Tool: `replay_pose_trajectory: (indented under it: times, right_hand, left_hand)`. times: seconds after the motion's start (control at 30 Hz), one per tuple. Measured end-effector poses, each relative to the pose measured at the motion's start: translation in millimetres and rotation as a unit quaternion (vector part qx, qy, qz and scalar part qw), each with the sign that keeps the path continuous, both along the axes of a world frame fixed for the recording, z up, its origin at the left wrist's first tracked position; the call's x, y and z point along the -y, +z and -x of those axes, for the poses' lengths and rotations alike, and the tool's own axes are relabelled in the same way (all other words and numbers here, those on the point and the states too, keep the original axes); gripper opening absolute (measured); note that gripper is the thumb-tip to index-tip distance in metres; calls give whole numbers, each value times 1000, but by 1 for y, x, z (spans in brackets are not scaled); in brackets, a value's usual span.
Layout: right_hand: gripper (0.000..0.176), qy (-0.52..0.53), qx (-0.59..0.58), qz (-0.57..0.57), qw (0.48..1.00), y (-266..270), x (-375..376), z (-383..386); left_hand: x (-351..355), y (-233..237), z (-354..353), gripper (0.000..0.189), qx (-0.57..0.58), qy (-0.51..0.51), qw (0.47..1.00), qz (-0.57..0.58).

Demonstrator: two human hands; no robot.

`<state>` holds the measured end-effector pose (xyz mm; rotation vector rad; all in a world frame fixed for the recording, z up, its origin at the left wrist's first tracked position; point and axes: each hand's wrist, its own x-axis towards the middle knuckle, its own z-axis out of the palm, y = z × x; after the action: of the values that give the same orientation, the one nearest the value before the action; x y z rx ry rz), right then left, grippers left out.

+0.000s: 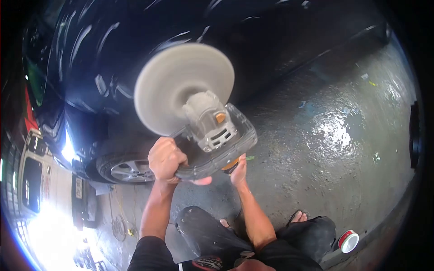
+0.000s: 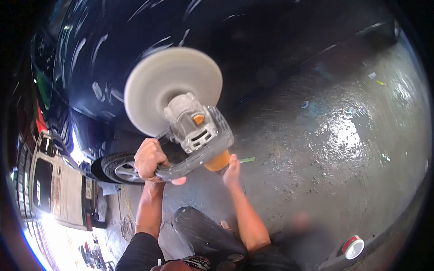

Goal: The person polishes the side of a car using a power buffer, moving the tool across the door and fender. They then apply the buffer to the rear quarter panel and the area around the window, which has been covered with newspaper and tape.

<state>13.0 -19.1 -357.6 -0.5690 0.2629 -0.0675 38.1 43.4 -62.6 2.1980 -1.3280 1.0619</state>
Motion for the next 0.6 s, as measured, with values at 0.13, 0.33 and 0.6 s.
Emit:
replay_pose_trajectory:
  times: [0.13, 0.33, 0.6]
  right_hand:
    - [67, -45, 7, -33, 998, 44, 86, -31]
    - [82, -6, -66, -36, 997, 54, 167, -55]
    - [87, -24, -92, -63, 994, 65, 218, -64]
  left_hand:
    - [82, 15, -35, 70, 19, -22, 999, -31]
    - [197, 21, -84, 62, 42, -48, 996, -58]
    - [270, 16, -113, 64, 46, -95, 994, -30]
